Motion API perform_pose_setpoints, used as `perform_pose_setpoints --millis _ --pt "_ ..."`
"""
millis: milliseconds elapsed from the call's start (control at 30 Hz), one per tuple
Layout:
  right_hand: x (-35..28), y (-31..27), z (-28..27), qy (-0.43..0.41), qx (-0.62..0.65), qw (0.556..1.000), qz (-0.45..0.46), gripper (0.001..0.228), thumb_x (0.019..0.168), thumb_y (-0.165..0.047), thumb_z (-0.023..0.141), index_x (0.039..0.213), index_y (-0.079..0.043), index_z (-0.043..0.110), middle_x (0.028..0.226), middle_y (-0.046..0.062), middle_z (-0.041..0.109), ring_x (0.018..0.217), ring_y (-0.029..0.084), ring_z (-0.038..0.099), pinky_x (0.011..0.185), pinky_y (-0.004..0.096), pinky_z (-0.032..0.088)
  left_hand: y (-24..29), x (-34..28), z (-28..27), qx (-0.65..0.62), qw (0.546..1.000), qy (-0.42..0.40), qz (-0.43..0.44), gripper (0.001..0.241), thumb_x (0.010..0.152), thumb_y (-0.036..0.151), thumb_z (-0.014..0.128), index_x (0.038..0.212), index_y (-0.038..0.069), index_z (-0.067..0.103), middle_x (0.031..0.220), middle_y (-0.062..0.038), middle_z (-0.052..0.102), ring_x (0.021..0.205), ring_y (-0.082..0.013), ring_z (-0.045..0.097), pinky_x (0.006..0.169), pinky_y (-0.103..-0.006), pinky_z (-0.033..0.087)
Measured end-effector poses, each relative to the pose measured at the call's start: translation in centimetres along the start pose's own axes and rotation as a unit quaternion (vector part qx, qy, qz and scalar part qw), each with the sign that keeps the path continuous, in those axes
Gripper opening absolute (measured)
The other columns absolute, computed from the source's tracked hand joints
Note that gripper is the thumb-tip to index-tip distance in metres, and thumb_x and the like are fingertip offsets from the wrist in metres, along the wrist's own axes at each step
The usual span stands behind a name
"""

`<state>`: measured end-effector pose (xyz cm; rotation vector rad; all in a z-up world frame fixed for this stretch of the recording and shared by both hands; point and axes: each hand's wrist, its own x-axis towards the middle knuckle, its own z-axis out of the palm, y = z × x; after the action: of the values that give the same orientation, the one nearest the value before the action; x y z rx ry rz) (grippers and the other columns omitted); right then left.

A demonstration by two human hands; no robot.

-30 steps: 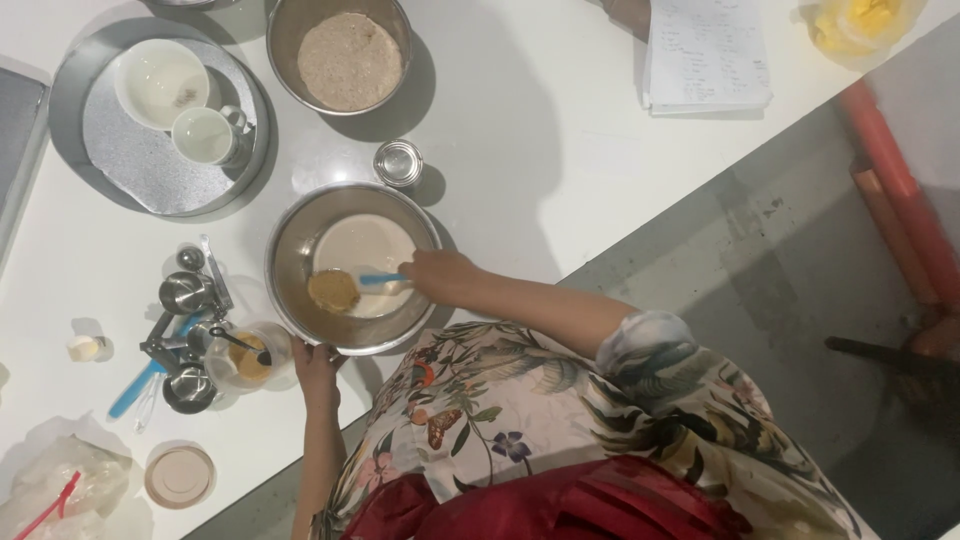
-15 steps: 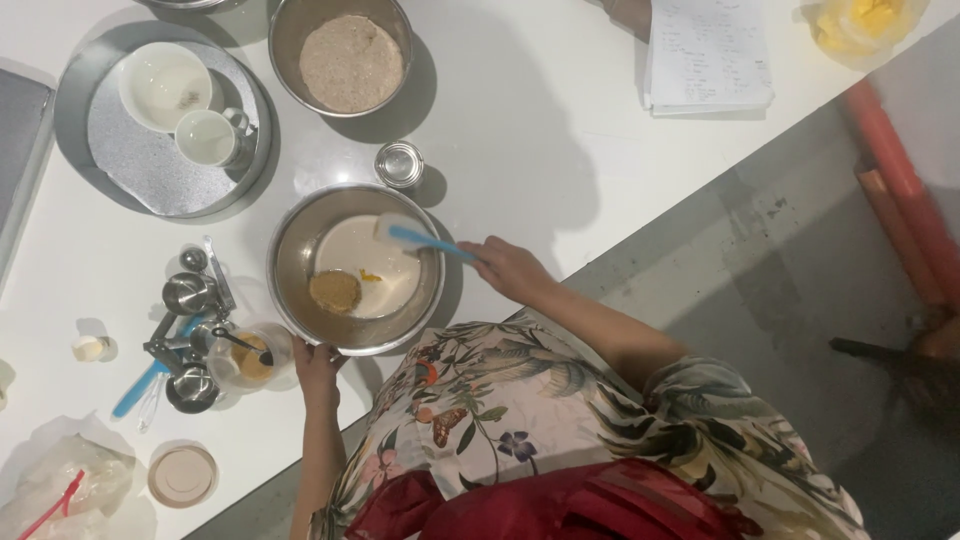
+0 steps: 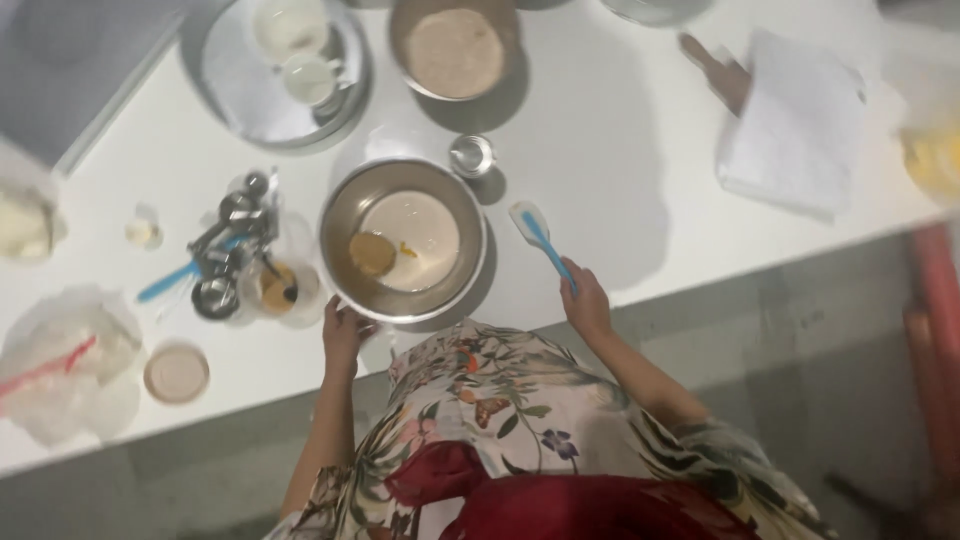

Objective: The person is preparing baking ingredients by measuring and mixing liquids and powders in a bowl, and retrieving a block of butter from the refrigerator.

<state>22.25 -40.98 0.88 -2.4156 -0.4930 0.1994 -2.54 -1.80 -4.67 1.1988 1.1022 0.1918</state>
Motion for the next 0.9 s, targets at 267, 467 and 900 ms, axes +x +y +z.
perform_pose_setpoints --millis 267,467,900 --pt "3.2 3.4 1.1 -0.103 -0.01 0.988 -0.115 0.047 0.096 -0.008 0.058 0.142 -0.001 0.057 0.101 0.021 0.06 0.093 0.038 0.059 0.085 0.048 0.05 -8.1 -10.5 1.2 -0.019 0.994 0.106 -0.013 0.053 0.101 0.008 0.048 0.153 0.005 0.038 0.127 -0.014 0.061 0.084 -0.0203 0.068 0.07 -0.0346 0.062" --pt "4.9 3.5 1.8 -0.081 -0.08 0.976 -0.186 0.047 0.089 -0.006 0.063 0.136 -0.001 0.062 0.114 0.024 0.058 0.107 0.041 0.055 0.094 0.05 0.046 -14.3 -15.5 -1.3 -0.054 0.982 0.182 -0.019 0.053 0.098 0.006 0.055 0.15 0.005 0.043 0.125 -0.015 0.064 0.075 -0.0196 0.068 0.062 -0.0337 0.058" --pt "1.2 -16.4 6.0 0.032 0.002 0.935 -0.353 0.046 0.098 -0.001 0.058 0.143 -0.002 0.06 0.132 0.025 0.049 0.123 0.04 0.051 0.106 0.048 0.044 -25.9 -27.0 -16.5 -0.151 0.936 0.316 0.023 0.048 0.098 0.009 0.056 0.145 0.005 0.047 0.122 -0.011 0.065 0.079 -0.0193 0.073 0.065 -0.0331 0.062"
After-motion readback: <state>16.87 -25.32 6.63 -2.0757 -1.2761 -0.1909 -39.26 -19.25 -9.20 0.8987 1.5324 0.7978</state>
